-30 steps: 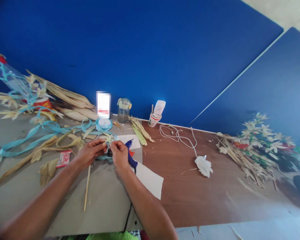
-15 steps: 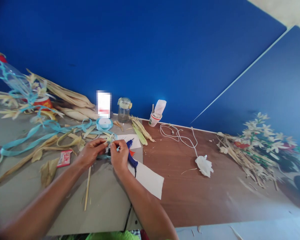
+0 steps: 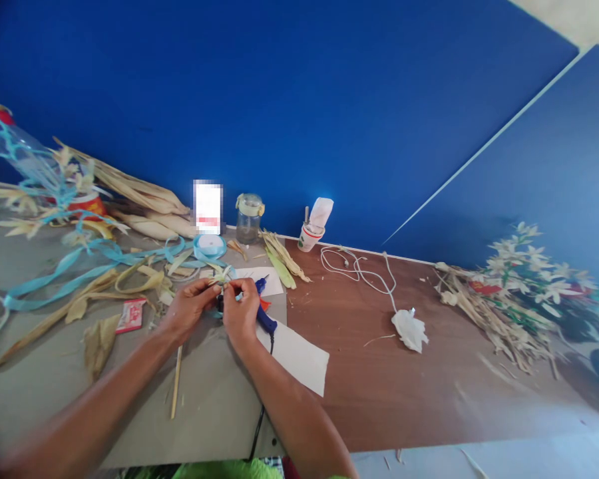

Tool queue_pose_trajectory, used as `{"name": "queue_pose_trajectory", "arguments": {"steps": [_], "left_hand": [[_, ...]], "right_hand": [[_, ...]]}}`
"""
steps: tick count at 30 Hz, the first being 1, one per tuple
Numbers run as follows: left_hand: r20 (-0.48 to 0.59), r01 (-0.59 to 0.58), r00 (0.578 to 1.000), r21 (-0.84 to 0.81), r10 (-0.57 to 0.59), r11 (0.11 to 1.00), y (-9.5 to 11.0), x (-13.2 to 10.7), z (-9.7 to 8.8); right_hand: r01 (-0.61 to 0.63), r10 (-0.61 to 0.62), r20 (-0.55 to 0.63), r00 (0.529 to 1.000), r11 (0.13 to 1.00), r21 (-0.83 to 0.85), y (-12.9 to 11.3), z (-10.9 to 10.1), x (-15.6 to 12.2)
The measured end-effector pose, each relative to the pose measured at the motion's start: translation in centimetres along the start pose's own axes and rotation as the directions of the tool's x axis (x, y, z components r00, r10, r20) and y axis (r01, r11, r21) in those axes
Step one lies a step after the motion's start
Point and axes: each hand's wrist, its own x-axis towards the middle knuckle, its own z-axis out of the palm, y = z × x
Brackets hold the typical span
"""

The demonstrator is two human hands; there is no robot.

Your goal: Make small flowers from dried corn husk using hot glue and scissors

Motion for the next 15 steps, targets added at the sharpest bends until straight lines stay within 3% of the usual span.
{"name": "queue_pose_trajectory", "arguments": {"steps": [8,15], "left_hand": [[-0.031,0.025,0.999,-0.137,-0.03,0.99,-0.71,-0.03,0.45],[0.051,0.138,0.99,-0.375,-0.128,0.917,-0.33,-0.24,0.88]], "right_hand": [[-0.02,0.021,-0.02,1.0,1.0,0.016,0.08,0.07,-0.12],[-0.065,0.067,-0.015,0.998,0.993,0.096,0.3,0.38,-0.35]]}}
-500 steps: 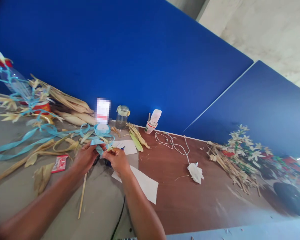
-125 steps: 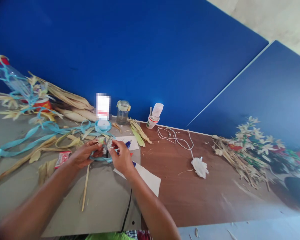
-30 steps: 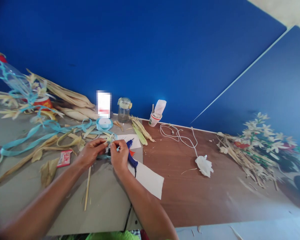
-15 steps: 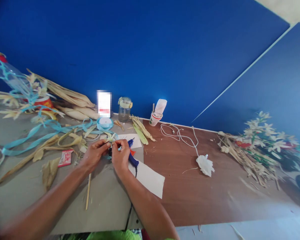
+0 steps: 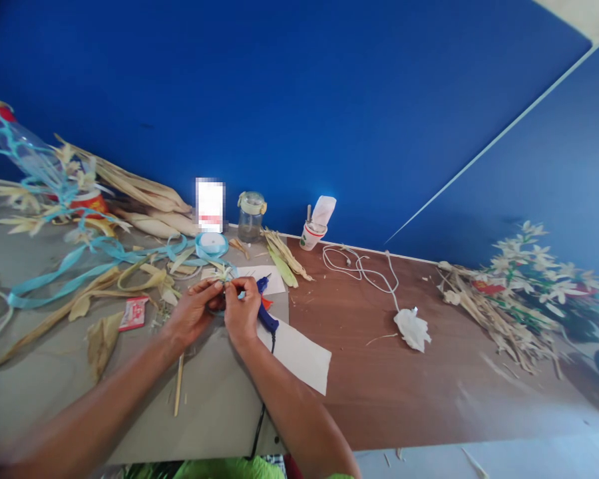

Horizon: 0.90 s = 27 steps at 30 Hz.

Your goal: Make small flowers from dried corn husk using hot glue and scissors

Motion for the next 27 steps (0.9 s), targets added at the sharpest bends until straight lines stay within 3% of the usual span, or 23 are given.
{"name": "queue_pose_trajectory", "arguments": {"steps": [3,10,13,16,19,23,27], "left_hand": [[-0.015,0.015,1.0,-0.042,-0.015,0.999,-0.1,-0.1,0.3],[-0.067,-0.012,0.998,-0.037,0.009,0.999,-0.4,-0.1,0.3],[-0.088,-0.027,0.996,-0.023,0.025,0.999,-0.2,0.0,0.1],[-0.077,-0.038,0.996,0.019,0.039,0.999,0.4,0.1,-0.1],[-0.047,-0.055,0.997,0.111,0.06,0.992,1.0,0.1,-0.3],[0.007,-0.075,0.997,0.211,0.075,0.975,1.2,0.3,-1.0],[0.049,-0.09,0.996,0.246,0.08,0.965,1.1,0.7,-1.5]], "right_hand": [[0.018,-0.018,-0.003,1.0,0.999,-0.033,0.1,0.0,0.0],[0.19,-0.19,0.025,0.981,0.941,-0.282,-1.0,-0.2,-0.5],[0.204,-0.198,0.047,0.979,0.939,-0.278,-1.4,-0.3,-0.6],[0.119,-0.11,0.102,0.989,0.99,-0.082,-1.5,-0.6,-0.4],[-0.063,0.038,0.178,0.983,0.988,0.141,-1.4,-0.8,0.0],[-0.231,0.186,0.223,0.957,0.952,0.199,-1.2,-0.8,0.4],[-0.314,0.243,0.268,0.932,0.912,0.263,-0.9,-0.5,0.4]]}}
